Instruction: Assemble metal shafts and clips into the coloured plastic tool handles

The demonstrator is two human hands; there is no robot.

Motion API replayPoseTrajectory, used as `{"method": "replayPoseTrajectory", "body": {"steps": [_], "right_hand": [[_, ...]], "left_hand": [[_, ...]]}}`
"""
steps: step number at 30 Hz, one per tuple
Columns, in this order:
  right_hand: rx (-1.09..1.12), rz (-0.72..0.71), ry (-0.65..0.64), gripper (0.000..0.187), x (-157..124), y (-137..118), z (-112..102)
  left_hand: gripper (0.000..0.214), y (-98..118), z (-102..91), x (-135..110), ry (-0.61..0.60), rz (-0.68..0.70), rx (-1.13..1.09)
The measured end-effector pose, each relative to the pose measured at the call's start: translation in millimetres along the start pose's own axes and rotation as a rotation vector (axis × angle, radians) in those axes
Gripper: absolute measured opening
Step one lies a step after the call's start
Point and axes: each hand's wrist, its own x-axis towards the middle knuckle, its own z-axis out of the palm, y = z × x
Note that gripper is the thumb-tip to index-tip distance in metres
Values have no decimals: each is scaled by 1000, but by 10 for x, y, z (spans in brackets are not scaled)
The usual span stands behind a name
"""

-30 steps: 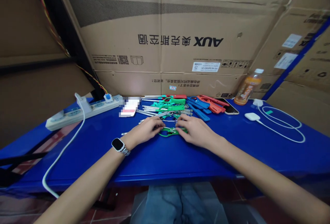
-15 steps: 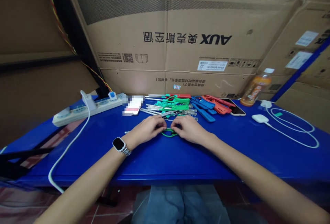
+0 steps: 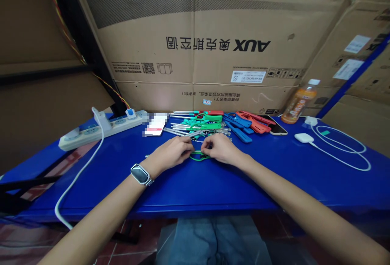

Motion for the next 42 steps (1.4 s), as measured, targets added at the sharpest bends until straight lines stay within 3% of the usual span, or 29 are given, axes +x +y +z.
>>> {"method": "replayPoseTrajectory", "body": {"steps": [12, 25, 30, 36, 42], "right_hand": [[-34, -57, -8, 13, -4, -11, -24], [49, -27, -124, 18, 56, 0, -64], [55, 33, -118, 16, 99, -24, -85], [22, -23, -126, 16, 90, 12, -81], [25, 20, -111, 16, 56, 5, -77]], "left_hand": [[27, 101, -14, -25, -65, 52, 273], [35, 77, 54, -106, -21, 70, 222], [35, 76, 57, -106, -9, 83, 203], [32, 62, 47, -107, -10, 107, 115], [30, 49, 45, -125, 19, 79, -12]]}}
